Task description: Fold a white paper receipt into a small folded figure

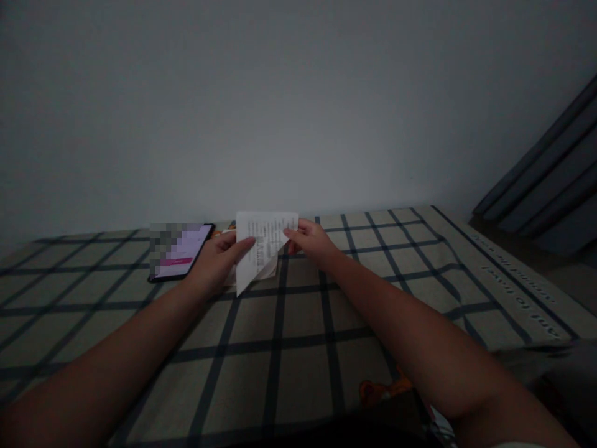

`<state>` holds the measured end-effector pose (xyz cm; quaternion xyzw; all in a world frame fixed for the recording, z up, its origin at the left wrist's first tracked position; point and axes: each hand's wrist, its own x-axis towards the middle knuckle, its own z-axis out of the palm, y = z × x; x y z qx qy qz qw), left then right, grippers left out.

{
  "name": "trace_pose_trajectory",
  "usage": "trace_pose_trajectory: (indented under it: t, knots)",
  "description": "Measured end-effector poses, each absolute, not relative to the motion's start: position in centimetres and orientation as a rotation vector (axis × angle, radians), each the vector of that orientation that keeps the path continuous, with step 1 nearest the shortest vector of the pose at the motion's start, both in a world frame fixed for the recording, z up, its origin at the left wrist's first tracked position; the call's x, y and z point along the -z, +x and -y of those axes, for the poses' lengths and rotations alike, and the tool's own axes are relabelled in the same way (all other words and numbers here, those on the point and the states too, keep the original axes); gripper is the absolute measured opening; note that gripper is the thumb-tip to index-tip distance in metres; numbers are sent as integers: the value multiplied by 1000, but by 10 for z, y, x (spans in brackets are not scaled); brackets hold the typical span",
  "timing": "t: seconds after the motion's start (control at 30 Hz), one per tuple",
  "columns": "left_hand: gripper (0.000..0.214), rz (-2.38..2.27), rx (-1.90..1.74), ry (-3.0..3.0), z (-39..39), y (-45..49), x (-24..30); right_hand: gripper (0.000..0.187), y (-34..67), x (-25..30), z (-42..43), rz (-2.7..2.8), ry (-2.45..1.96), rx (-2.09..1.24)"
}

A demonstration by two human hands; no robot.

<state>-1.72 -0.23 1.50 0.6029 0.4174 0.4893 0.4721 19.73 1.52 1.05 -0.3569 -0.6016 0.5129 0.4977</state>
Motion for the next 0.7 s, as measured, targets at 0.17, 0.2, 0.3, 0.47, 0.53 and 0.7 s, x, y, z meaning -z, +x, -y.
trace_pose_trajectory:
  t: [0.17,0.2,0.3,0.47,0.53,0.7]
  knots:
    - [47,-945,-1200,1421,-1,-18,-13,27,199,-8,-17,1471,-844,-1286]
    - [46,-941,-1214,1421,-2,-19,-13,27,200,-8,-16,1452,-825,-1312]
    - [44,-921,-1277,1359,-3,-20,-14,25,201,-10,-15,1393,-760,-1388]
    - [20,-879,-1313,1228,-2,-19,-16,20,200,-7,-18,1324,-749,-1399]
    - [11,-888,-1311,1229,-1,-20,-17,13,201,-6,-20,1322,-771,-1377]
    - [20,-870,-1284,1278,-1,-23,-20,11,207,-8,-17,1531,-764,-1229]
